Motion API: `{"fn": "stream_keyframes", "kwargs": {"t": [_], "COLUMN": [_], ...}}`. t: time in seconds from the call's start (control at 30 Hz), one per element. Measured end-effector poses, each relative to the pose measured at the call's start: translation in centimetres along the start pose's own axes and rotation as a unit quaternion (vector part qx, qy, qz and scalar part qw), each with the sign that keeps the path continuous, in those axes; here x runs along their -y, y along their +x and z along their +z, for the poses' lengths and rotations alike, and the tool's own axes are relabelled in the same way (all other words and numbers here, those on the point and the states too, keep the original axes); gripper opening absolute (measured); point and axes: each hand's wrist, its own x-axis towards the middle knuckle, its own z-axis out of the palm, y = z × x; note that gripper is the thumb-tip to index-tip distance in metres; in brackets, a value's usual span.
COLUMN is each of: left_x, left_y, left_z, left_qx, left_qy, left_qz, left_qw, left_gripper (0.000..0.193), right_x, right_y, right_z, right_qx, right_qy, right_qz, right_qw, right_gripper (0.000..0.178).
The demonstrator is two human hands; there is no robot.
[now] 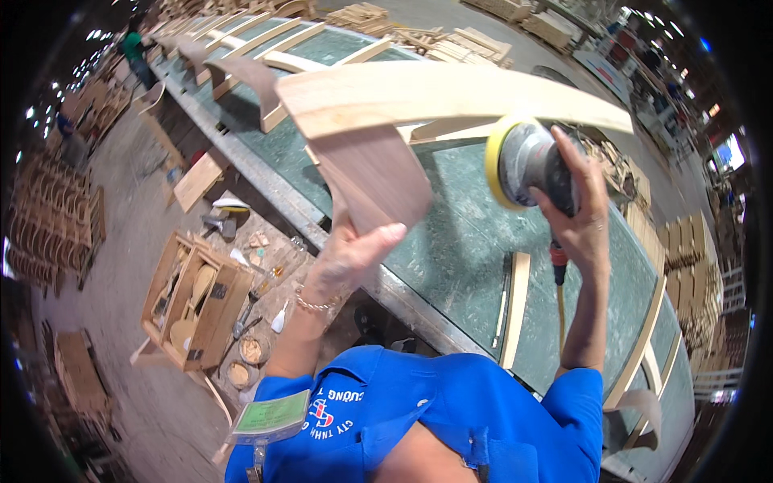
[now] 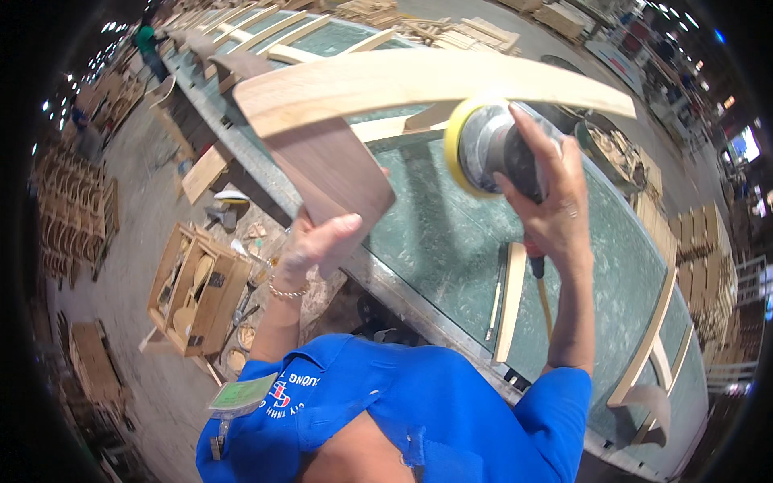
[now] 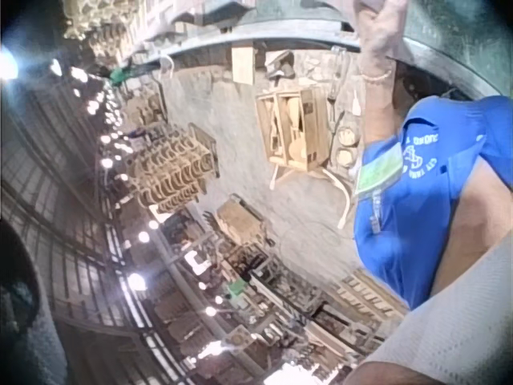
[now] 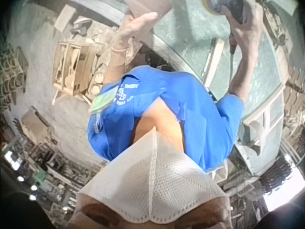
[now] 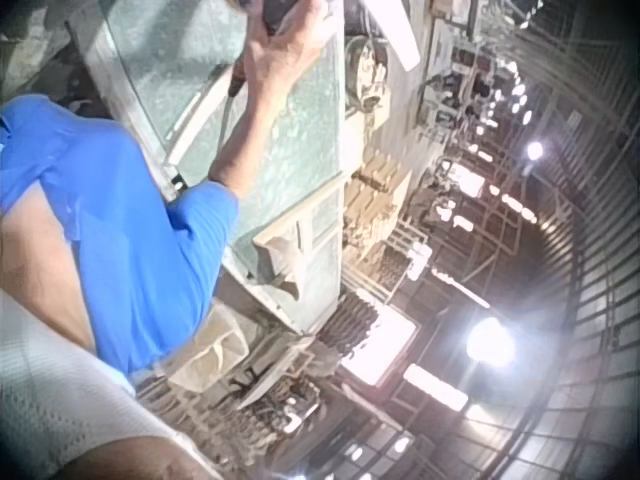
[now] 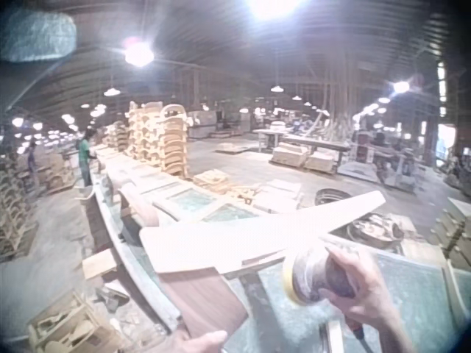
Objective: The person uses a handheld orbital sander to smooth the surfaces and edges of curved wooden chair parts. They handle the pieces one at a time, turning them over to sand different sides and edges, then place them on a nearby workbench.
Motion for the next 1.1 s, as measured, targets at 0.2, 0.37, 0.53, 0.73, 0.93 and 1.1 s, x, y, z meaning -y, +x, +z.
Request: {"fn": "stream_keyframes", "kwargs": {"t": [0.2,0.37,0.53,0.73,0.93,1.1], "left_x": [-2.4,-4.1,-3.0,-3.6,-4.2,-7.0], "left_y": [6.4,10.1,14.8,21.4,22.6,19.7], "left_z": [-2.5,-2.2,-4.2,-8.1,-6.3,-0.4], "left_qx": [0.075,0.106,0.129,0.228,0.185,0.072], "left_qy": [-0.085,-0.192,-0.237,-0.415,-0.426,-0.324], "left_qz": [0.024,0.030,0.094,0.127,0.129,0.167], "left_qw": [0.993,0.975,0.958,0.872,0.876,0.928], "left_gripper": [0.080,0.092,0.101,0.098,0.079,0.072], "right_x": [-8.3,-11.2,-15.9,-14.1,-6.7,-6.6], "right_y": [-12.2,-20.2,-22.9,-21.9,-22.9,-23.1], "right_z": [8.4,14.6,16.6,17.5,20.3,23.5], "right_qx": [0.071,0.190,0.096,0.009,-0.036,-0.002], "right_qy": [0.028,-0.025,-0.132,-0.217,-0.041,0.500], "right_qz": [0.227,0.359,0.367,0.349,0.320,0.559], "right_qw": [0.971,0.914,0.916,0.912,0.946,0.661], "right_gripper": [0.097,0.094,0.090,0.076,0.040,0.047]}}
